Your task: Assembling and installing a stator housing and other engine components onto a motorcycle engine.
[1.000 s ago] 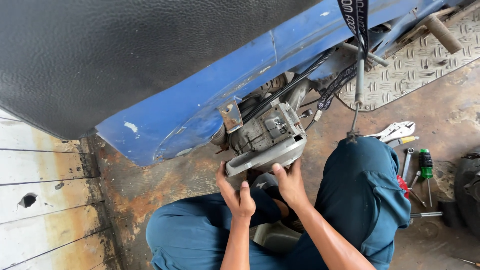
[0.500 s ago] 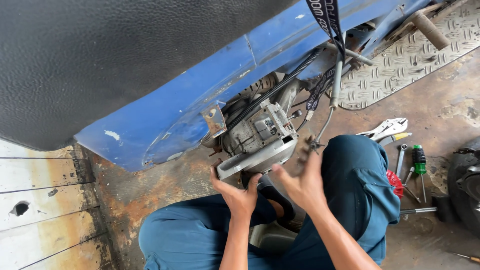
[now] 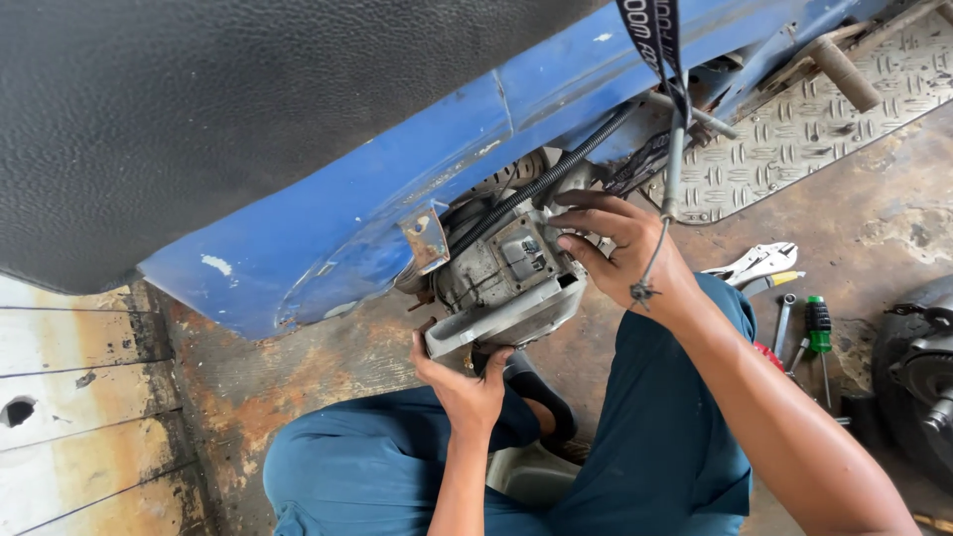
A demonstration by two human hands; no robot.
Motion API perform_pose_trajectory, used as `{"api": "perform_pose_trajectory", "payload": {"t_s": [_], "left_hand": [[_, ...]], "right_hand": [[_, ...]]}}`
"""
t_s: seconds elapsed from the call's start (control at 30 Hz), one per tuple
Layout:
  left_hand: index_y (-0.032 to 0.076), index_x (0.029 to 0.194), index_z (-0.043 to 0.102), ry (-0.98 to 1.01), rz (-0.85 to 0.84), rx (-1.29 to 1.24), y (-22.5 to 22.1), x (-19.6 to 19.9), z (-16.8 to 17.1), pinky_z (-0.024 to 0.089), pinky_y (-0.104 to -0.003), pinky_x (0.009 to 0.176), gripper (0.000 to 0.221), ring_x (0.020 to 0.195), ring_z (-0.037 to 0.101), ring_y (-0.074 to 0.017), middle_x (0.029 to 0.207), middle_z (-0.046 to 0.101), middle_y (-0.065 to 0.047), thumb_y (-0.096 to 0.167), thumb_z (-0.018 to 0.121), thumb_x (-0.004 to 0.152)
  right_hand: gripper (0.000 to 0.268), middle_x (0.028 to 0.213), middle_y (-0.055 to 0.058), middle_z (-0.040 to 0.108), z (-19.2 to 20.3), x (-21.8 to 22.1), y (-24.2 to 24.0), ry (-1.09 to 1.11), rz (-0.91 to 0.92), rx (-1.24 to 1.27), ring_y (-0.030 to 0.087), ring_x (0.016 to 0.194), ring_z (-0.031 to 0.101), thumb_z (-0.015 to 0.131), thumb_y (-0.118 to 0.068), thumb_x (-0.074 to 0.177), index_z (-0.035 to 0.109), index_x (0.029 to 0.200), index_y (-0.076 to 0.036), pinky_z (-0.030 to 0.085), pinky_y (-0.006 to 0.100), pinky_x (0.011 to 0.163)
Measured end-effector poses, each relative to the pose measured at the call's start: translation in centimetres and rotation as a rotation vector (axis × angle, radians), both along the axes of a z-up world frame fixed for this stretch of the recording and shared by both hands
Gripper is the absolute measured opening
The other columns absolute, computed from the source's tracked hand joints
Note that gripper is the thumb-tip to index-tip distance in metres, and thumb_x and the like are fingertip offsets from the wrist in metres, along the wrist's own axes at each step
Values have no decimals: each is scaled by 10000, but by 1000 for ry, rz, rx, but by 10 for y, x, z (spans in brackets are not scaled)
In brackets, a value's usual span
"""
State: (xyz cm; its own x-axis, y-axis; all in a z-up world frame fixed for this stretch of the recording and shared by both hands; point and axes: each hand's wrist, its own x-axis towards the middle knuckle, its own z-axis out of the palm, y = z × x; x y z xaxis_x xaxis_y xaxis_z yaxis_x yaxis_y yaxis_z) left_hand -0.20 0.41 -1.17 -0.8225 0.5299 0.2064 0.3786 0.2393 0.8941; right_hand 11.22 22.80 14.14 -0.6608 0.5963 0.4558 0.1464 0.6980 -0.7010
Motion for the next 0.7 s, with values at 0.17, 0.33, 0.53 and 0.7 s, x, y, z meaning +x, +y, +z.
{"api": "perform_pose_trajectory", "payload": {"t_s": [0.17,0.33,0.53,0.7], "left_hand": [[9,1597,37,38,-4,-6,0,-1,2,299,-807,1106,1298,1422,262,-536,1494,230,-257,592,853,773],[-19,1595,57,53,2,-32,-1,1,4,347,-829,1063,1287,1410,297,-564,1503,244,-294,591,850,785],[33,1609,57,47,2,15,-2,-1,-6,311,-797,1098,1330,1403,298,-540,1507,215,-247,562,905,732],[29,1606,86,51,13,21,-1,1,-6,334,-800,1080,1327,1380,346,-542,1503,233,-265,545,926,718]], "right_hand": [[140,1146,181,730,2,-4,6,-47,52,25,466,1014,706,761,-73,892,802,1011,-134,575,547,818],[41,1098,113,731,2,-9,12,-157,78,200,366,977,731,767,-128,894,774,934,-132,567,489,787],[129,1009,155,683,-33,-3,27,-121,36,124,435,931,691,702,-177,948,690,1041,-88,550,496,753],[124,922,233,651,-1,20,22,-57,52,-3,489,827,684,602,-31,997,636,1093,40,565,520,692]]}}
